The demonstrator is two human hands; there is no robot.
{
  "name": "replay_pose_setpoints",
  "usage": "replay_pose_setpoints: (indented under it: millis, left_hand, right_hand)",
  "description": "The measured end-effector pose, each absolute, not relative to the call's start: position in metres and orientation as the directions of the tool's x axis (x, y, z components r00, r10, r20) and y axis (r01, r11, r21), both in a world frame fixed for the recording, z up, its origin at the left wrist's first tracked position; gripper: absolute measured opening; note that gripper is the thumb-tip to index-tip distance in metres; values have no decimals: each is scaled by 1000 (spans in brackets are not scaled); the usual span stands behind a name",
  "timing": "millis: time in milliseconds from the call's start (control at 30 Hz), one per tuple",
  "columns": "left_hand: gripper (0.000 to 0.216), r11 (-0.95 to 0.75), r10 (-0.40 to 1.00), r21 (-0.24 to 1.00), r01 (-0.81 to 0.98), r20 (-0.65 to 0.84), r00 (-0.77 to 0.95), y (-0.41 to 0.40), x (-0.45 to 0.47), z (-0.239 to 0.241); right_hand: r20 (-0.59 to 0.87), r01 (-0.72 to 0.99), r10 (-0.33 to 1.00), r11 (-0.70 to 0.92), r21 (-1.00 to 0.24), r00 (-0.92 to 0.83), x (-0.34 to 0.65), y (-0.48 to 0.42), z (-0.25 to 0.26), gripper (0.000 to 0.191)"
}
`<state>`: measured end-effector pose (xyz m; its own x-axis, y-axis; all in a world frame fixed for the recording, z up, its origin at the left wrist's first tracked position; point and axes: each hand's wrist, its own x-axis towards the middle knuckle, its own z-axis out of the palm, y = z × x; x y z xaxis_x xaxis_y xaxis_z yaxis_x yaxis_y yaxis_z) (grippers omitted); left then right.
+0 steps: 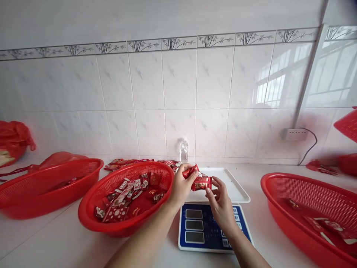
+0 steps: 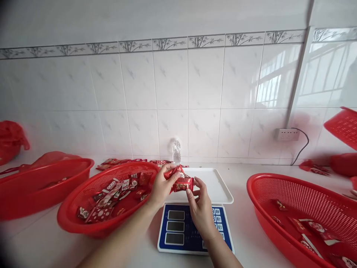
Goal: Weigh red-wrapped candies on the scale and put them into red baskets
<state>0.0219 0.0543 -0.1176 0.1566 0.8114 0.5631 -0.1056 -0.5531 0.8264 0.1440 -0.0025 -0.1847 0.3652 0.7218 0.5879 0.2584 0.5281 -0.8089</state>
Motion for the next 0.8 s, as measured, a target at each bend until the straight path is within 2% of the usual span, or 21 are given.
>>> replay_pose_setpoints:
  millis: [267,433,700,800]
  left_hand:
    - [32,-386,893,859,-335,439,96,82,29,-116]
    - [38,-297,935,837,-459,353,40,91,27,-111]
    - [32,-386,919,848,-363,386,-76,104,20,-122]
    - [30,-384,922,870,-309,377,-84,108,22,-126]
  right_hand:
    - [517,304,827,446,-842,219,158,26,-143,40]
    - [464,357,884,414,-837,63,174,38,-104,34]
    - [422,541,905,384,-748,-59,197,37,-96,29]
    - [387,658,913,373,-654,-132,205,39,-100,24]
